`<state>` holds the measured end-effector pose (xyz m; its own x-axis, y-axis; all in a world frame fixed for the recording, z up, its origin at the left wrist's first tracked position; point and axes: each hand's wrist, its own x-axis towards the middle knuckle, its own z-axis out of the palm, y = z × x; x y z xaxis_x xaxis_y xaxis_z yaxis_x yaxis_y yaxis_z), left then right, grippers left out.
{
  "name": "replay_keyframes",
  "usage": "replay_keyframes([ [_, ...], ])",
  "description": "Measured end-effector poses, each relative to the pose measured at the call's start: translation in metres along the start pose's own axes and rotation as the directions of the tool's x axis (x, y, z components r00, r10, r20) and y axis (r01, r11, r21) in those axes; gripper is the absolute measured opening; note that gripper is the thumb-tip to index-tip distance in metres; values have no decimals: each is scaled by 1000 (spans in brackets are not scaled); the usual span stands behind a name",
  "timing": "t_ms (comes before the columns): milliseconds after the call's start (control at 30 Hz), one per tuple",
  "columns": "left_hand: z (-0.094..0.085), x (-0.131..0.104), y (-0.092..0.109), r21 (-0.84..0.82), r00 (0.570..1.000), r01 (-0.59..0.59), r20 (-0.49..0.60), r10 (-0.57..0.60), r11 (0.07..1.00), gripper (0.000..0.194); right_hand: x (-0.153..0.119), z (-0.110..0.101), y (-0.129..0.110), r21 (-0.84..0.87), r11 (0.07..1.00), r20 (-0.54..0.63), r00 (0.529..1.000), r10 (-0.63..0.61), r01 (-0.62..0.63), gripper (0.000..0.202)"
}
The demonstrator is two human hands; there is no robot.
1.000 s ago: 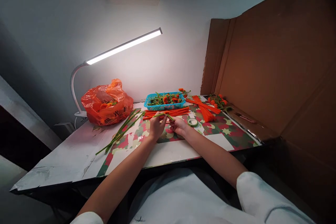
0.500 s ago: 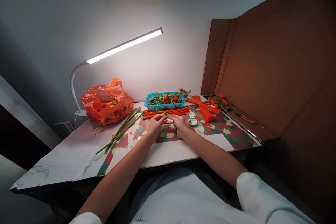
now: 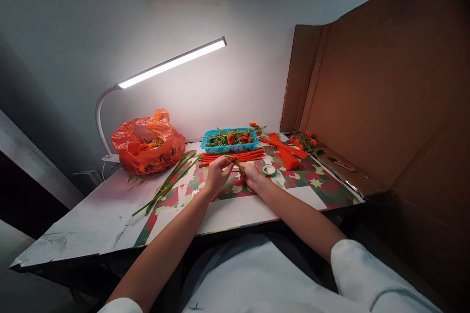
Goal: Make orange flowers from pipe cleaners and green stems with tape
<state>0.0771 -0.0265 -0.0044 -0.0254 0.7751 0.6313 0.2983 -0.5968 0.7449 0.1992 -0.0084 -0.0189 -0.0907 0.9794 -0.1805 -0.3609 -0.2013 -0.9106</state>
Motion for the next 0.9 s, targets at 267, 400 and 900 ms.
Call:
replay_keyframes([
  [267, -2, 6, -10, -345, 907, 419, 195, -372, 840, 31, -2, -11, -18, -281, 861, 62, 903, -425, 424, 22],
  [400, -6, 5, -7, -392, 840, 534, 349, -416, 749, 31, 0, -12, -22, -193, 886, 263, 892, -368, 422, 22],
  [900, -3, 3, -3, -319, 918, 336, 322, -232, 886, 32, -10, -12, -27, -183, 848, 267, 855, -444, 497, 27],
])
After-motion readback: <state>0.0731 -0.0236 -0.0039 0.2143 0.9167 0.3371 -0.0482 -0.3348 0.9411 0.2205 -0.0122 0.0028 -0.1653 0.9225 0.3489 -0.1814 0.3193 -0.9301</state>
